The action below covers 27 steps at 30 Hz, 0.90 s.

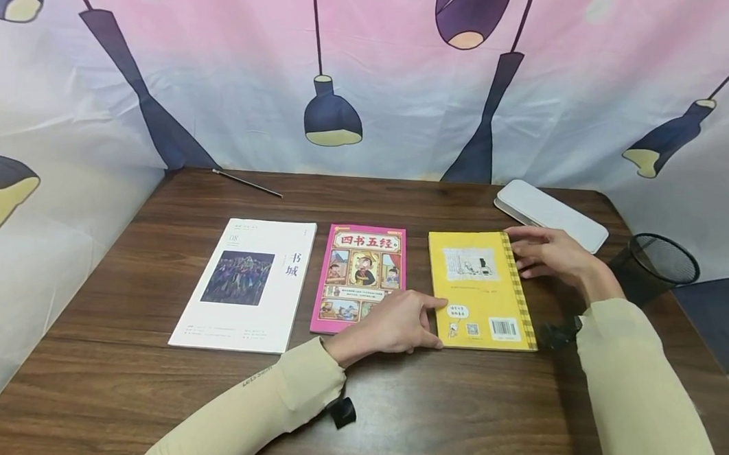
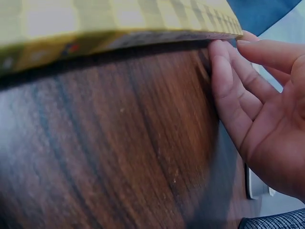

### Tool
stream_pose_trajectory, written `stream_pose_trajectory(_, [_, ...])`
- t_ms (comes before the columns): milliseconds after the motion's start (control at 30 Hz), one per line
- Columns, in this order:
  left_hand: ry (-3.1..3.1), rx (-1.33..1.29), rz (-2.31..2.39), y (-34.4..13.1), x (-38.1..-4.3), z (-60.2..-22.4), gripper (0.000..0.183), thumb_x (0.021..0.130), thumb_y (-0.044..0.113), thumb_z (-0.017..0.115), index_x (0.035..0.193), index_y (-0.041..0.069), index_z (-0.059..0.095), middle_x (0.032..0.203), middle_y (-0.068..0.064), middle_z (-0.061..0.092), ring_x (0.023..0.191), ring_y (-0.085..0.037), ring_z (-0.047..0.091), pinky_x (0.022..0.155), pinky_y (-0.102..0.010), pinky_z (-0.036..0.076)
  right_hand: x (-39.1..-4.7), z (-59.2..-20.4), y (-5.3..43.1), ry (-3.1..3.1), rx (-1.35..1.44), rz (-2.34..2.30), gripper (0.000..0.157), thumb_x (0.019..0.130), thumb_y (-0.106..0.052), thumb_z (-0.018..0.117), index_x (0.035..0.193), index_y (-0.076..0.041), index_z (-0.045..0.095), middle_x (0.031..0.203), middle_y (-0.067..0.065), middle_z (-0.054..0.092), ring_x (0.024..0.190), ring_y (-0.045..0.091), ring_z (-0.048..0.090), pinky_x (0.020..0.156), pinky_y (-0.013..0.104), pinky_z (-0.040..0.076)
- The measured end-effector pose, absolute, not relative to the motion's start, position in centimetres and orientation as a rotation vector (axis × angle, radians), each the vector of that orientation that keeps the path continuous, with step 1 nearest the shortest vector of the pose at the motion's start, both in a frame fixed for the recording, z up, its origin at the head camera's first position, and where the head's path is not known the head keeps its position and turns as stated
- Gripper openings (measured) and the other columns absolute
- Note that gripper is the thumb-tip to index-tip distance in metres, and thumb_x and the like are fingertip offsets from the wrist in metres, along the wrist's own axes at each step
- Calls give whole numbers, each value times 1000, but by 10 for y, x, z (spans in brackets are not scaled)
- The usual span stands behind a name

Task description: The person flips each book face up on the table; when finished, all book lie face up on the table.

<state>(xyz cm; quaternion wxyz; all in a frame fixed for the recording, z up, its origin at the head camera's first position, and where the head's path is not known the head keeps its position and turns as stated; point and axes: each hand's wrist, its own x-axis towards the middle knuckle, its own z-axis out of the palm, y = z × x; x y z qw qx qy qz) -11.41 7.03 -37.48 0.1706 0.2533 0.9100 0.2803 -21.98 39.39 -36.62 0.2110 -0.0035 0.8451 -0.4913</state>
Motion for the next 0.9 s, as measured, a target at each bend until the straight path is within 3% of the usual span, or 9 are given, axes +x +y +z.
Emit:
stream_pose_trajectory(200, [2551, 704, 828, 70, -114, -374, 71, 88, 26, 89, 152, 17, 60, 61, 15, 66, 41, -1, 57, 52, -17, 45, -217, -365, 397, 2304, -34, -1485, 39, 107, -10, 61, 142, -24, 48, 101, -17, 76, 84, 9, 70, 73, 29, 63])
stream_pose_trajectory(300, [2544, 704, 840, 69, -114, -373, 71, 88, 25, 89, 151, 17, 60, 61, 15, 66, 40, -1, 57, 52, -17, 45, -217, -362, 398, 2299, -64, -1520, 39, 107, -5, 60, 136, -29, 50, 100, -15, 77, 83, 10, 72, 71, 30, 63])
stream_pose_trajectory(433, [2545, 707, 835, 68, -114, -373, 70, 88, 25, 89, 151, 17, 60, 61, 15, 66, 42, -1, 58, 52, -17, 45, -216, -360, 398, 2308, -84, -1525, 53, 105, -2, 61, 151, -26, 48, 102, -13, 77, 86, 11, 74, 72, 31, 64])
stream_pose_trajectory(633, [2584, 728, 780, 68, -115, -372, 70, 86, 28, 90, 150, 19, 62, 65, 15, 67, 56, 4, 58, 57, -16, 43, -214, -359, 400, 2324, -122, -1509, 73, 104, 0, 62, 168, -13, 30, 106, -13, 77, 83, 12, 71, 71, 30, 63])
stream_pose_trajectory(900, [2589, 731, 746, 68, -116, -371, 70, 86, 29, 90, 150, 20, 62, 60, 13, 63, 55, 1, 55, 57, -18, 41, -210, -359, 402, 2340, -114, -1523, 65, 103, -3, 65, 162, -25, 45, 108, -14, 77, 88, 10, 72, 71, 28, 62])
